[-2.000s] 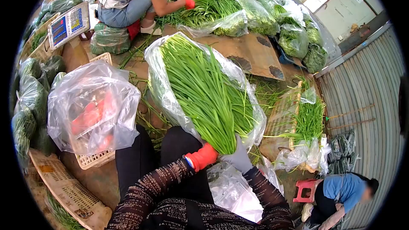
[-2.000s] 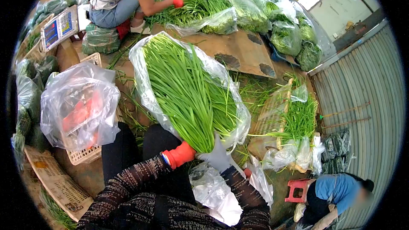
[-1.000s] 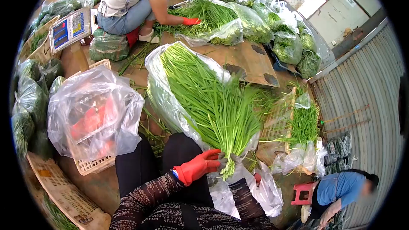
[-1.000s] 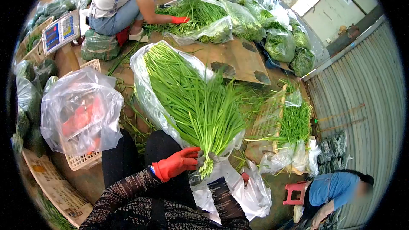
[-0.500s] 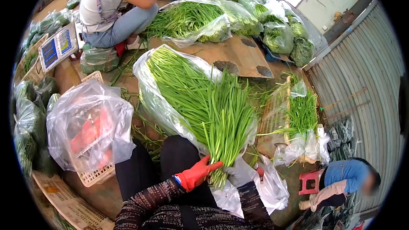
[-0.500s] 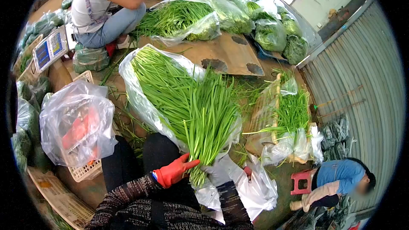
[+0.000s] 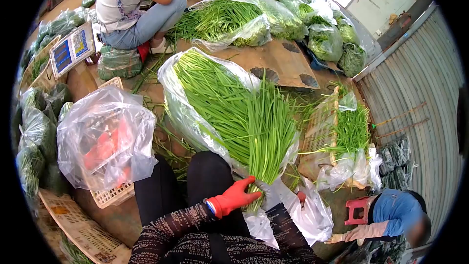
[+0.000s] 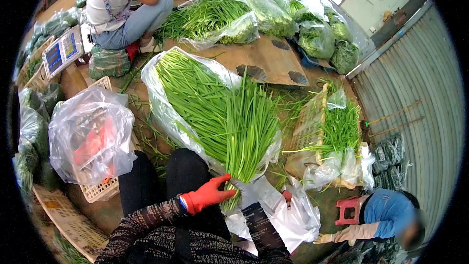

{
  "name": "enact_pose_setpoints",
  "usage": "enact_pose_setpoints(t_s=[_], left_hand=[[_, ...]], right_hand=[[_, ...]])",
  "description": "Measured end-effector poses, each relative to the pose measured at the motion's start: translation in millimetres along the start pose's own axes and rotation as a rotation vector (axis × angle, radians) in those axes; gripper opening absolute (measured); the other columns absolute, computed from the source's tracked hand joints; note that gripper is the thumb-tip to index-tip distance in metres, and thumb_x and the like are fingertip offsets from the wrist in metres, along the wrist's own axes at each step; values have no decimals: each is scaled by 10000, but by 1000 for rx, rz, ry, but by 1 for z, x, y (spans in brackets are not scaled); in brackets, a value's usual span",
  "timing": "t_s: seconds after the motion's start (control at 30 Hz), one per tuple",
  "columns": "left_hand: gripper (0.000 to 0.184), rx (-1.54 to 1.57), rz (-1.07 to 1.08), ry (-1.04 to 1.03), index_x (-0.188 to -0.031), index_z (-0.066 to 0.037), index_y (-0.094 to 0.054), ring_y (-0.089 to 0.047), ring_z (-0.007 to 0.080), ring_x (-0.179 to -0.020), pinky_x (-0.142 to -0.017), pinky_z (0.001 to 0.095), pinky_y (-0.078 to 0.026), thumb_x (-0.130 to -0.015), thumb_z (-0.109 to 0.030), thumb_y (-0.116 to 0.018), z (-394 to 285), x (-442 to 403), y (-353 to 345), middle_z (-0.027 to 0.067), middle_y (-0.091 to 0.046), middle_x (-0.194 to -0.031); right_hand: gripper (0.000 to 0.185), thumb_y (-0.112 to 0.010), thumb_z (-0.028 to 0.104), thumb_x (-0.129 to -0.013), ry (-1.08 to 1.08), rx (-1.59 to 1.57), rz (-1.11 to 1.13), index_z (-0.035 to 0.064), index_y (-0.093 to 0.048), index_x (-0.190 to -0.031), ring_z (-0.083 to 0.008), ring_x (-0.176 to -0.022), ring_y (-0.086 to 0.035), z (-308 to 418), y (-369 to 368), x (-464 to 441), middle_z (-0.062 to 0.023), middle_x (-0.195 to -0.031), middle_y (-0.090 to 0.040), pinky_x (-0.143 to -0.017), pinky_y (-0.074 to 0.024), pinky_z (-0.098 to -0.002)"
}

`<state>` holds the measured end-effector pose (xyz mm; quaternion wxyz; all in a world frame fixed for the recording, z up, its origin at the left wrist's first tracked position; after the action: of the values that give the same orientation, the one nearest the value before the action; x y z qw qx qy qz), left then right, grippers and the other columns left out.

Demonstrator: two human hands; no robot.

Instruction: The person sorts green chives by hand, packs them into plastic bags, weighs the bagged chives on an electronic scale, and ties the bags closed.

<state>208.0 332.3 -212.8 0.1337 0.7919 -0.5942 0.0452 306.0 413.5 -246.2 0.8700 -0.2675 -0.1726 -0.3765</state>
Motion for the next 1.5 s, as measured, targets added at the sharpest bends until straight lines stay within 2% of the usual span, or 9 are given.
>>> enact_pose_setpoints(t_s=[0.13,0.77,0.87,0.93,0.97,1.13,1.2,1.3,1.5], left_hand=[[608,477,108,38,-1325,19,-353,-556,191,-1051,-891,298,-449,-840,-198,-648,-6,-1,2,190,-569,-1157],[213,-499,-370,-445,-973,-76,-653,-588,296,-601,-523,359,-453,-834,-230,-606,-73,25,42,138,-604,-676],[225,-57,-295,-731,-1030,-79,-656,-537,191,-502,-468,295,-405,-846,-201,-611,-80,42,43,85,-614,-653],[236,513,606,222,-1075,-80,-650,-468,81,-486,-454,235,-367,-869,-181,-596,-51,55,4,9,-602,-654],[198,487,729,216,-1038,-80,-659,-451,27,-527,-463,195,-358,-888,-175,-570,-43,60,-3,-36,-576,-670],[148,230,759,182,-956,-66,-662,-525,96,-537,-489,249,-414,-863,-136,-571,-8,66,-15,-1,-599,-666],[156,-336,644,-305,-886,-56,-646,-588,265,-607,-553,353,-457,-807,-164,-567,-21,60,-14,126,-605,-676],[205,-116,374,-648,-884,-53,-644,-595,344,-701,-633,408,-468,-766,-206,-578,-3,71,-15,187,-620,-752],[240,-165,823,-147,-964,-92,-664,-598,191,-609,-560,306,-465,-843,-288,-595,-45,69,9,63,-630,-691]], right_hand=[[301,-558,135,-859,-16,-247,-16,-15,-543,-1120,-204,-827,-631,-7,11,6,-100,-979,-629,-726,-539,-351],[495,-683,256,-764,-158,-718,133,12,-519,-1162,-297,-927,-619,-39,-1,29,-148,-1063,-612,-849,-503,-456],[565,-675,301,-764,-88,-761,181,13,-484,-1211,-308,-982,-594,-32,-5,29,-175,-1128,-574,-886,-477,-478],[632,-664,350,-766,-59,-707,277,9,-445,-1250,-299,-986,-583,-26,-6,24,-187,-1163,-544,-875,-479,-463],[659,-669,366,-761,-62,-765,329,7,-433,-1260,-295,-981,-580,-17,-14,27,-178,-1147,-549,-849,-489,-443],[661,-686,366,-759,-111,-927,405,-59,-404,-1180,-148,-691,-453,26,-38,46,-79,-879,-525,-635,-398,-272],[698,-665,301,-777,-38,-909,468,11,-338,-1322,-112,-663,-408,55,-44,50,-34,-943,-507,-614,-356,-257],[751,-660,246,-786,35,-927,655,51,-260,-1392,-90,-670,-424,106,-57,57,-14,-1005,-502,-597,-364,-260],[833,-685,254,-782,156,-955,790,26,-196,-1417,-52,-685,-393,148,-84,50,17,-971,-459,-579,-338,-218]])
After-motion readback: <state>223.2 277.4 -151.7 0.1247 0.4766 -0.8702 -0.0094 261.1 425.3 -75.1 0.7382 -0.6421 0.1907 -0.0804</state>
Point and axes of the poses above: each hand's wrist, its own x-axis away from the middle knuckle, its own y-axis out of the back of the hand, z = x × y, the point moved 7 cm from there along -x, towards the middle knuckle
